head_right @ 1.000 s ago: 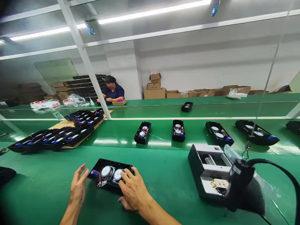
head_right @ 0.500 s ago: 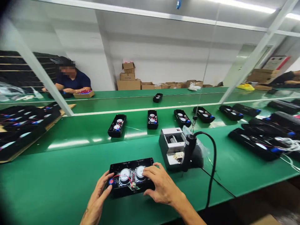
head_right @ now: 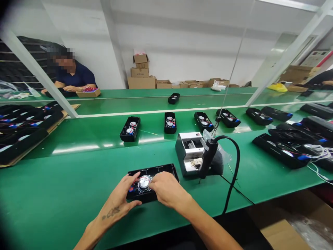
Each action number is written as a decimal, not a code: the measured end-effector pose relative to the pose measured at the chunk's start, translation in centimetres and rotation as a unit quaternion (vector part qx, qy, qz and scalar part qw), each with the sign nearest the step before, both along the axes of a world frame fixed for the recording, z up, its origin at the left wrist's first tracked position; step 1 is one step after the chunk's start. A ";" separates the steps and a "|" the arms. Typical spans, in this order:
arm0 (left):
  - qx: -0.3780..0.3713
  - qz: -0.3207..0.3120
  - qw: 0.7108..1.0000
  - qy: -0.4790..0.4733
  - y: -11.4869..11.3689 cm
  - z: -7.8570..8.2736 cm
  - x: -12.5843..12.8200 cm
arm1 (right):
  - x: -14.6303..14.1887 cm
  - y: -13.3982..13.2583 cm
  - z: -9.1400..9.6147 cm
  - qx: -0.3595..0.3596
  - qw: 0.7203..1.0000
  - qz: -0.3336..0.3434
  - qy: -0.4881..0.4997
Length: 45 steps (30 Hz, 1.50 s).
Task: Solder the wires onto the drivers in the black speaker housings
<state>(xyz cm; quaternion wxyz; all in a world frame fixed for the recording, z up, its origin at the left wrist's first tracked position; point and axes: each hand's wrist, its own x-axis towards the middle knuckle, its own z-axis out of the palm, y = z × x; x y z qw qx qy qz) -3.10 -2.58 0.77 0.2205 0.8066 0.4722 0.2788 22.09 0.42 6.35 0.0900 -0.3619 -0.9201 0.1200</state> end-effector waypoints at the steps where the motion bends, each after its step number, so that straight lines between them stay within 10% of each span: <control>1: 0.003 -0.022 1.000 0.017 0.3 0.1 0.3 | -0.3 -0.2 0.2 0.003 0.999 0.003 -0.047; 15: -0.021 -0.065 0.996 0.058 1.4 0.3 1.7 | -1.6 -0.2 1.6 -0.070 0.990 0.018 -0.122; 23: 0.013 -0.049 0.998 0.045 0.8 -0.5 1.8 | -1.7 -1.4 -0.8 -0.081 0.994 0.003 -0.073; 34: -0.322 -0.060 0.944 -0.034 12.7 5.2 0.7 | -3.2 8.0 4.1 -0.212 0.973 -0.083 -0.031; 45: -0.339 -0.072 0.937 -0.038 12.8 5.1 0.7 | -2.9 9.9 3.0 -0.290 0.954 -0.068 0.037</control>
